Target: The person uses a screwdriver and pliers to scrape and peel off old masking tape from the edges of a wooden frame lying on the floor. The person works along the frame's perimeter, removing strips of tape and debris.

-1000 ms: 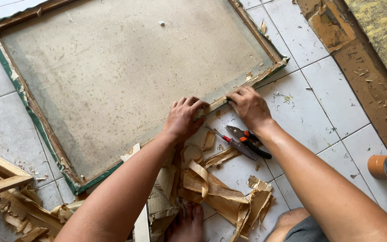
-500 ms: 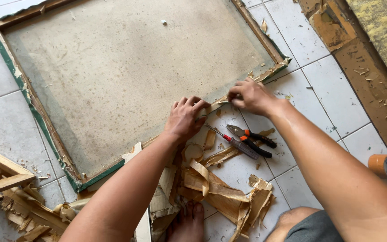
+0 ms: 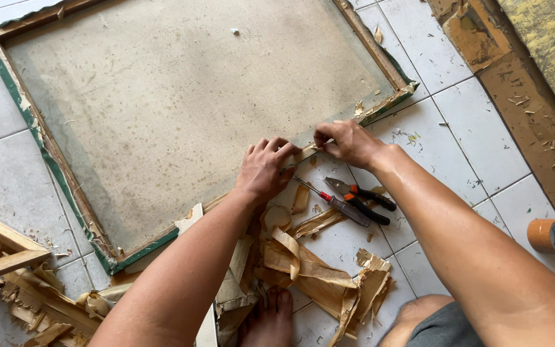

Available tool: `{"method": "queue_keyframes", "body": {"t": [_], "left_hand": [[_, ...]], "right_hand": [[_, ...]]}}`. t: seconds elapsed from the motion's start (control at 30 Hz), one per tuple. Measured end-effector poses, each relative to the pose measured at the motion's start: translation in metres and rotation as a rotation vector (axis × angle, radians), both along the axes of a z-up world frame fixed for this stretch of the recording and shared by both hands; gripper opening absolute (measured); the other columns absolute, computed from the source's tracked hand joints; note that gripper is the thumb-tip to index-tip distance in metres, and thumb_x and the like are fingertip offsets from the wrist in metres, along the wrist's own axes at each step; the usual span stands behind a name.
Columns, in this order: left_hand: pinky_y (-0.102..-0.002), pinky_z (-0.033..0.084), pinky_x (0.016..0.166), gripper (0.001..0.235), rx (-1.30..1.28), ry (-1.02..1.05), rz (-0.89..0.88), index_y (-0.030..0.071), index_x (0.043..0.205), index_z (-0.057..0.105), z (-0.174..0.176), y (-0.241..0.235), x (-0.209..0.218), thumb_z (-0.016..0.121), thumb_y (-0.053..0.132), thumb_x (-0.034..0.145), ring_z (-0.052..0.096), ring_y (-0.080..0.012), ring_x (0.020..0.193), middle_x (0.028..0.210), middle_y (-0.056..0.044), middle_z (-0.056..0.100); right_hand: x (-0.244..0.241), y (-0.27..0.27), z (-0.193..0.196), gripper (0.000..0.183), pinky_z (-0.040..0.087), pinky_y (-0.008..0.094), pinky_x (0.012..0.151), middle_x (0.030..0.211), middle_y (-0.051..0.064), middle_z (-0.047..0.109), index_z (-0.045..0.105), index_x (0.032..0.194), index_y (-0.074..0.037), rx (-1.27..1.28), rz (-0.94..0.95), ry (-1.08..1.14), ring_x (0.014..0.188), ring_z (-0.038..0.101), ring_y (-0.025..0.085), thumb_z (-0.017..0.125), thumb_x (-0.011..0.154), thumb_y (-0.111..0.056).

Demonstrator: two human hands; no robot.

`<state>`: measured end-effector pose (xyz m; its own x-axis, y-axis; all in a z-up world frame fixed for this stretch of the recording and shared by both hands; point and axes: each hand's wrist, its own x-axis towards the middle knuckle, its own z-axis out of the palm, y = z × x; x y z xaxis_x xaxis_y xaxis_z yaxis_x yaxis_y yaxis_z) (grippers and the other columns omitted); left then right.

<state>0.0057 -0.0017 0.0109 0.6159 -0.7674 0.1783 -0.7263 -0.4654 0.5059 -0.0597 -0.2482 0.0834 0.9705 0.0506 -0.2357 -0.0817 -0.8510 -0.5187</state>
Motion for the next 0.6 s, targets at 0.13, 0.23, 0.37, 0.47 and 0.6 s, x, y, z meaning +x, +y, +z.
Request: {"method": "queue_keyframes", "body": {"t": [0.13,0.23,0.37,0.47,0.6], "left_hand": [[-0.045,0.052,0.094,0.037,0.019,0.001,-0.006,0.033,0.126,0.066,-0.001,-0.005,0.0,0.082,0.029,0.093,0.067,-0.0289,0.115,0.126,0.001,0.067],[-0.046,0.053,0.094,0.039,0.032,-0.024,-0.013,0.033,0.125,0.066,-0.013,-0.006,0.005,0.084,0.03,0.091,0.066,-0.0298,0.116,0.126,0.001,0.066],[-0.045,0.052,0.093,0.038,0.041,-0.021,-0.029,0.031,0.125,0.066,-0.014,-0.006,0.006,0.084,0.029,0.092,0.067,-0.0295,0.116,0.125,0.0,0.066],[-0.045,0.053,0.093,0.039,0.042,-0.027,-0.033,0.031,0.125,0.065,-0.014,-0.006,0.006,0.084,0.03,0.091,0.067,-0.0296,0.116,0.125,0.0,0.066],[-0.046,0.053,0.093,0.04,0.029,-0.048,-0.034,0.031,0.125,0.065,-0.011,-0.005,0.004,0.085,0.031,0.091,0.067,-0.0304,0.115,0.125,-0.001,0.066]], "right_hand": [[0.004,-0.021,-0.036,0.013,0.045,0.063,0.128,0.109,0.013,0.086,0.081,0.119,-0.009,-0.119,0.01,-0.079,0.113,0.079,0.033,0.08,0.106,-0.012],[0.003,-0.025,-0.068,0.016,0.062,0.048,0.103,0.101,0.003,0.082,0.078,0.111,-0.021,-0.203,-0.232,-0.341,0.106,0.08,0.028,0.086,0.099,-0.014],[-0.02,0.007,-0.052,0.015,0.062,0.044,0.105,0.109,0.007,0.077,0.079,0.12,-0.019,-0.335,-0.233,-0.285,0.111,0.076,0.028,0.081,0.106,-0.016],[-0.035,0.009,-0.079,0.018,0.064,0.045,0.102,0.113,0.011,0.078,0.081,0.126,-0.016,-0.348,-0.16,-0.263,0.113,0.078,0.029,0.077,0.109,-0.02],[-0.039,0.023,-0.061,0.023,0.064,0.043,0.103,0.12,0.016,0.075,0.081,0.132,-0.011,-0.324,-0.232,-0.251,0.12,0.074,0.03,0.072,0.112,-0.015]]}}
